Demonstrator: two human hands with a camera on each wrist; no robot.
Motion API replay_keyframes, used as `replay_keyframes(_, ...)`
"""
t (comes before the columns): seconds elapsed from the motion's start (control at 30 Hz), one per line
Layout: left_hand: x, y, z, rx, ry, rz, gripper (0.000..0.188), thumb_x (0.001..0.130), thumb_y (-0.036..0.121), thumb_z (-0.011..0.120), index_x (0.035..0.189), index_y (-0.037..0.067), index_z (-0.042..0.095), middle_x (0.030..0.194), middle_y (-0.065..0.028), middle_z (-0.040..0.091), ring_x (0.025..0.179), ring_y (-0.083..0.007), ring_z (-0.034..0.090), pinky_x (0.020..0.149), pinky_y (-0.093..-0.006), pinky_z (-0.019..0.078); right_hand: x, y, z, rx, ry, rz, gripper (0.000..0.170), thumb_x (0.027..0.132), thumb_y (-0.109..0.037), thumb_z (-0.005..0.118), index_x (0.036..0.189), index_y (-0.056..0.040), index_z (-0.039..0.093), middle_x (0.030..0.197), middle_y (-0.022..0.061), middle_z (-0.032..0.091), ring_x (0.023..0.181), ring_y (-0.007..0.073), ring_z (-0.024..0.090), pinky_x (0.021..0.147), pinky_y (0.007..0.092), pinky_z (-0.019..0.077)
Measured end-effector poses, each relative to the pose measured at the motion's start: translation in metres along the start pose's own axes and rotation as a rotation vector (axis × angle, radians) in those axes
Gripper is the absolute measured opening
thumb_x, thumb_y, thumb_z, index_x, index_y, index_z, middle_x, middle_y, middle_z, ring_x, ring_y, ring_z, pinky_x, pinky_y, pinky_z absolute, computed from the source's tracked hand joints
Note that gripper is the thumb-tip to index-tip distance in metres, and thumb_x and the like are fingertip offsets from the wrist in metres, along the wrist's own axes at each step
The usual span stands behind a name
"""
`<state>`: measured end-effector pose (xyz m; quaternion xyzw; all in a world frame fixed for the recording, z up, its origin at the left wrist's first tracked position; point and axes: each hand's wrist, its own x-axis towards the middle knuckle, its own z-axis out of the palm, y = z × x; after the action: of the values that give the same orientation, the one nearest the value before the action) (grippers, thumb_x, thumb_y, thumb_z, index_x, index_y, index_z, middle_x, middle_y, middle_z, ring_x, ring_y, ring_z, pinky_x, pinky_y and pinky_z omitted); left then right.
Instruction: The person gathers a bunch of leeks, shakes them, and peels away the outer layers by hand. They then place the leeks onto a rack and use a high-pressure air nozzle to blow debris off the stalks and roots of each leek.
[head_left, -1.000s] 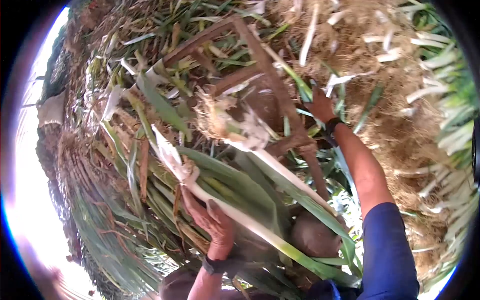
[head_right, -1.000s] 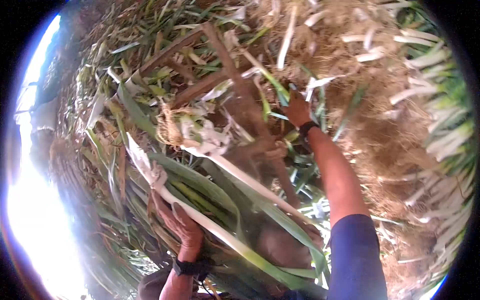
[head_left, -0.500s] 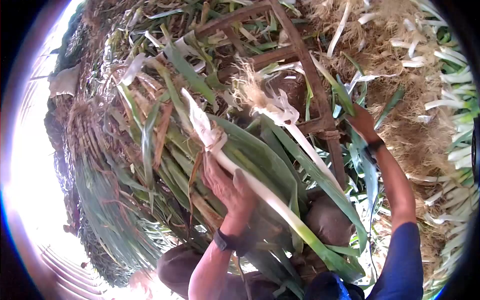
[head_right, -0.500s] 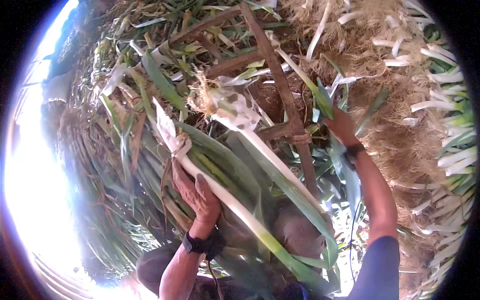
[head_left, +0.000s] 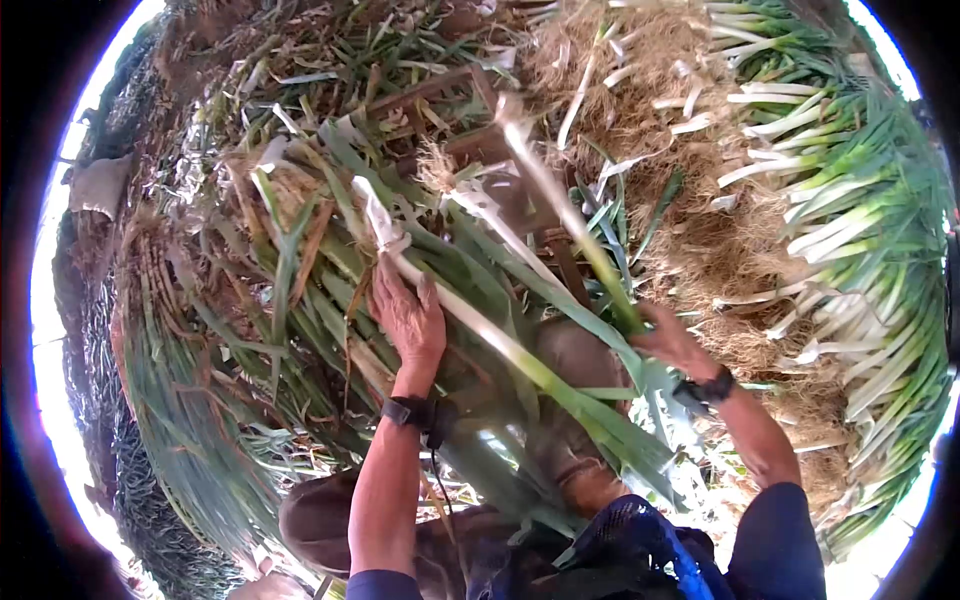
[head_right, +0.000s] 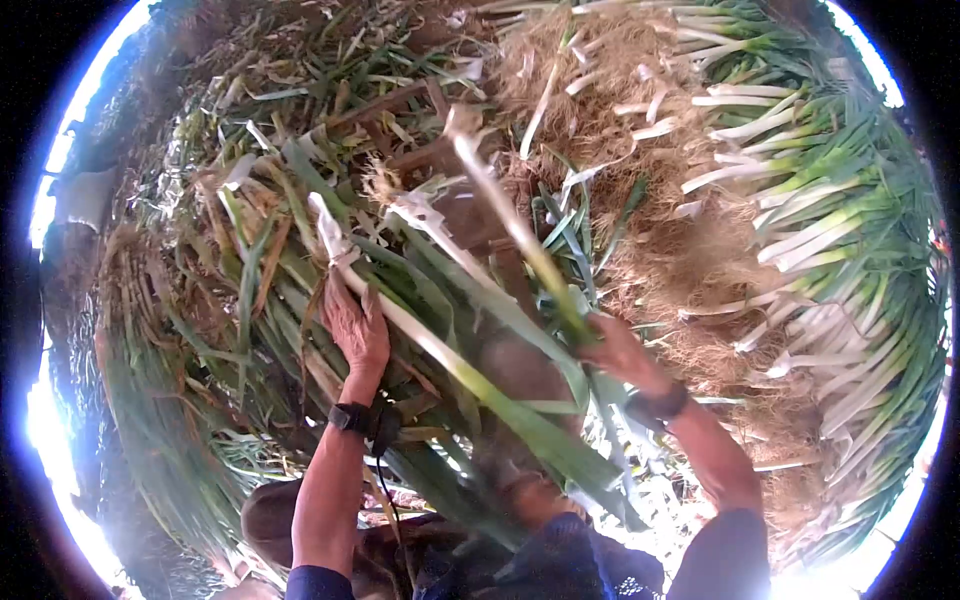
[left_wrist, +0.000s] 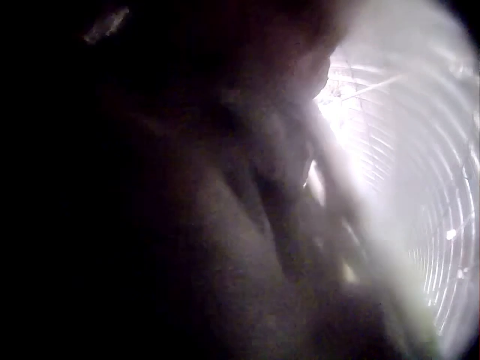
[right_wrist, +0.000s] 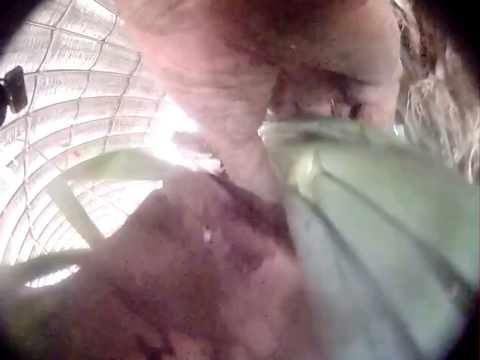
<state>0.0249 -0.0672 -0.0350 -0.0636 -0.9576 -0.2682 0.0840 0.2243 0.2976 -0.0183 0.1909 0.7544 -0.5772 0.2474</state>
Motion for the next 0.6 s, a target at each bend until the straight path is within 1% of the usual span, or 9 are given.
replay_keyframes(0.03,0.001,0.000,-0.007,-0.047,-0.037,-0.007,0.077,0.100,0.045,0.052,0.156,-0.002,0.028,0.152,-0.0241,0.042,0.144,-0.0384,0.035,0.122,-0.0518,0.0162,0.016,-0.001,0.021,-0.279,0.011,-0.248,0.046,0.091,-0.008,0.069,0.135,-0.0006,0.058,0.115,0.0200,0.067,0.105,0.0286,0.066,0.094,0.0375,0.0537)
replay_keyframes(0.07,0.002,0.003,-0.019,-0.139,-0.084,-0.034,0.077,0.098,0.039,0.058,0.156,-0.002,0.028,0.151,-0.0255,0.043,0.142,-0.0402,0.038,0.120,-0.0504,0.0226,0.031,0.021,0.030,0.026,-0.067,-0.054,0.050,0.090,-0.011,0.070,0.138,-0.0031,0.057,0.122,0.0174,0.067,0.114,0.0255,0.061,0.099,0.0353,0.0493)
replay_keyframes(0.13,-0.007,0.018,-0.045,-0.199,0.005,-0.009,0.074,0.097,0.034,0.064,0.153,-0.003,0.032,0.142,-0.0264,0.048,0.133,-0.0388,0.045,0.112,-0.0484,0.0344,0.035,0.014,0.049,0.345,0.046,-0.219,0.053,0.091,-0.020,0.071,0.140,-0.0045,0.057,0.124,0.0148,0.067,0.113,0.0205,0.061,0.097,0.0339,0.0488)
replay_keyframes(0.2,-0.027,0.047,-0.076,-0.191,-0.041,-0.160,0.072,0.099,0.041,0.064,0.147,-0.006,0.039,0.129,-0.0233,0.056,0.118,-0.0347,0.056,0.102,-0.0448,0.0451,0.044,0.023,0.047,0.238,0.029,-0.131,0.054,0.090,-0.021,0.072,0.140,-0.0041,0.057,0.122,0.0135,0.069,0.111,0.0187,0.061,0.095,0.0336,0.0491)
replay_keyframes(0.23,-0.039,0.063,-0.087,-0.302,-0.104,-0.242,0.065,0.099,0.044,0.063,0.136,-0.006,0.047,0.106,-0.0164,0.062,0.099,-0.0280,0.062,0.086,-0.0430,0.0525,0.046,0.027,0.045,0.136,0.012,-0.031,0.055,0.089,-0.022,0.073,0.140,-0.0038,0.058,0.119,0.0123,0.070,0.109,0.0168,0.061,0.093,0.0332,0.0495)
replay_keyframes(0.27,-0.051,0.071,-0.081,-0.384,-0.165,-0.380,0.058,0.093,0.043,0.071,0.124,-0.002,0.052,0.093,-0.0169,0.068,0.081,-0.0328,0.067,0.069,-0.0463,0.0543,0.047,0.028,0.044,0.122,0.002,-0.042,0.055,0.089,-0.022,0.073,0.140,-0.0038,0.058,0.119,0.0123,0.070,0.109,0.0168,0.061,0.093,0.0332,0.0495)
replay_keyframes(0.37,-0.067,0.083,-0.050,-0.393,-0.608,-0.582,0.068,0.089,0.058,0.067,0.108,-0.007,0.063,0.096,-0.0265,0.072,0.093,-0.0376,0.072,0.085,-0.0435,0.0552,0.044,0.017,0.035,-0.326,0.117,-0.003,0.039,0.087,-0.017,0.073,0.123,-0.0044,0.070,0.099,0.0075,0.073,0.082,0.0219,0.066,0.079,0.0385,0.0534)
replay_keyframes(0.5,-0.069,0.087,-0.030,-0.527,-0.559,-0.645,0.052,0.081,0.043,0.072,0.098,-0.007,0.070,0.097,-0.0260,0.073,0.093,-0.0375,0.072,0.085,-0.0424,0.0551,-0.013,-0.065,0.018,-0.196,0.294,-0.020,0.020,0.090,-0.015,0.067,0.106,-0.0037,0.069,0.079,0.0050,0.062,0.066,0.0170,0.060,0.059,0.0319,0.0502)
replay_keyframes(0.6,-0.075,0.093,-0.048,-0.727,-0.441,-0.564,0.042,0.080,0.031,0.073,0.096,-0.008,0.070,0.092,-0.0245,0.073,0.085,-0.0320,0.073,0.076,-0.0396,0.0568,-0.050,-0.110,-0.021,-0.237,0.373,-0.018,0.023,0.089,-0.016,0.069,0.102,0.0022,0.065,0.077,0.0053,0.061,0.062,0.0155,0.059,0.051,0.0293,0.0478)
